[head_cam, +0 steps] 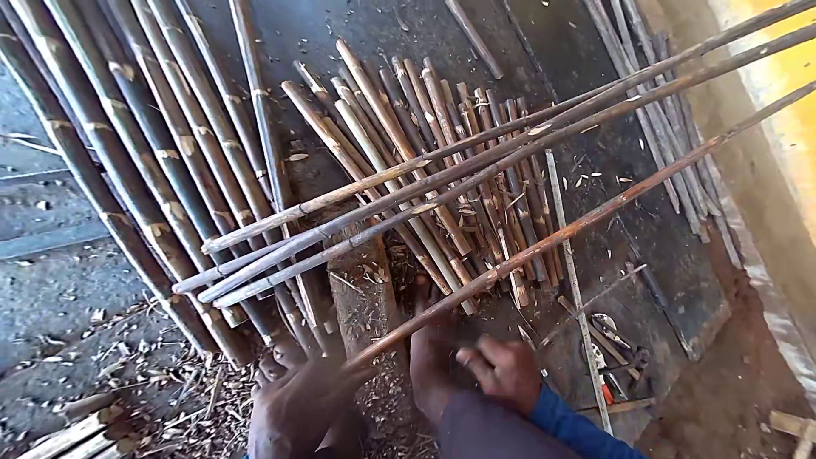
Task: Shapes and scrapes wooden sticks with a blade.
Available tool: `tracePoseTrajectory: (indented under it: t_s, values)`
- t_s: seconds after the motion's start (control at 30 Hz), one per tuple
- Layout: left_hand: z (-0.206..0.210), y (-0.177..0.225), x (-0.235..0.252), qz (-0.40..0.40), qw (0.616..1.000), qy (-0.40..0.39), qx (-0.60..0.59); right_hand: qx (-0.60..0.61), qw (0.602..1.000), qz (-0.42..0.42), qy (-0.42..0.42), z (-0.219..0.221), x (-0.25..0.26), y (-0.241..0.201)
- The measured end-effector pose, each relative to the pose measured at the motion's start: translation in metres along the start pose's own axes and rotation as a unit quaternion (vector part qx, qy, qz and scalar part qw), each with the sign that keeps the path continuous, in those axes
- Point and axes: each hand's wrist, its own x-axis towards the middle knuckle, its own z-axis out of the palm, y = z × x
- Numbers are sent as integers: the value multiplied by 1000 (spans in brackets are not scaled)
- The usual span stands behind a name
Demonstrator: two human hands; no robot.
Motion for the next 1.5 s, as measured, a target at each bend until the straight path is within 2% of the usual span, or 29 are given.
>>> tracePoseTrajectory:
  t_s: [0.03,0.1,0.13,0.23,0.27,0.33,0.37,0.4,0.47,0.5,0.57,0.6,0.63,0.7,0.73,0.8,0.83,0.87,0.93,0.97,1.03,1.07,1.17,1.2,1.27,1.3,1.4,1.43,1.5]
  values:
    - [-1,-1,-1,2,1000,-11,-3,4,1000,-2,2,0,-3,-1]
    - [1,-5,0,5,999,-34,-19,105,988,76,89,-9,9,5]
    - [3,-5,-2,1,999,-39,-29,130,982,92,101,-11,15,8]
    - [3,-7,-4,-5,997,-56,-48,39,999,15,-6,3,-7,7]
    - [3,-7,-4,-4,997,-66,-48,52,998,16,1,3,-12,8]
    - [3,-6,-1,7,997,-74,-37,156,979,84,97,-6,2,11]
    - [5,-4,-2,7,997,-72,-27,172,974,99,111,-9,10,12]
    - [5,-3,-4,7,997,-73,-19,134,984,81,82,-7,3,12]
    - [6,-4,-2,14,997,-80,-18,17,1000,-7,10,5,-13,11]
    - [5,-4,-3,20,996,-88,-20,26,1000,-1,16,7,-20,11]
    - [6,-5,1,25,995,-97,-25,150,978,102,103,0,-9,14]
    - [9,-5,1,22,995,-93,-24,167,972,118,117,-2,-1,16]
    - [9,-6,-4,20,995,-93,-23,127,983,94,89,1,-10,16]
    - [11,-11,-4,24,994,-99,-34,19,999,-6,25,11,-26,16]
    - [11,-12,-4,29,993,-107,-36,30,999,1,33,11,-29,16]
    - [13,-14,-4,28,992,-120,-40,134,979,106,110,-1,-14,14]
    - [13,-13,-6,22,992,-120,-41,150,975,119,116,-2,-9,15]
    - [11,-11,-9,18,991,-125,-50,111,986,94,83,0,-18,14]
    - [11,-11,-4,6,990,-131,-59,5,1000,-12,20,10,-29,15]
    - [10,-10,-6,0,988,-141,-60,23,999,-1,27,9,-34,14]
    - [14,-11,-6,3,987,-143,-68,135,979,108,110,1,-19,13]
    - [16,-12,-6,7,988,-139,-71,152,974,117,117,0,-13,15]
    - [16,-16,-6,25,986,-140,-88,19,999,-8,27,13,-33,17]
    - [16,-16,-6,31,984,-145,-94,40,998,10,37,11,-35,15]
    - [17,-14,-4,39,984,-142,-97,138,977,120,112,-1,-18,11]
    - [18,-13,-3,42,984,-140,-99,141,975,127,117,-1,-13,13]
    - [16,-17,-1,51,981,-149,-114,2,998,-11,60,13,-31,18]
    - [15,-16,-3,52,980,-156,-114,26,997,9,72,9,-32,17]
    - [18,-16,-3,54,981,-158,-100,126,978,101,132,-4,-14,18]
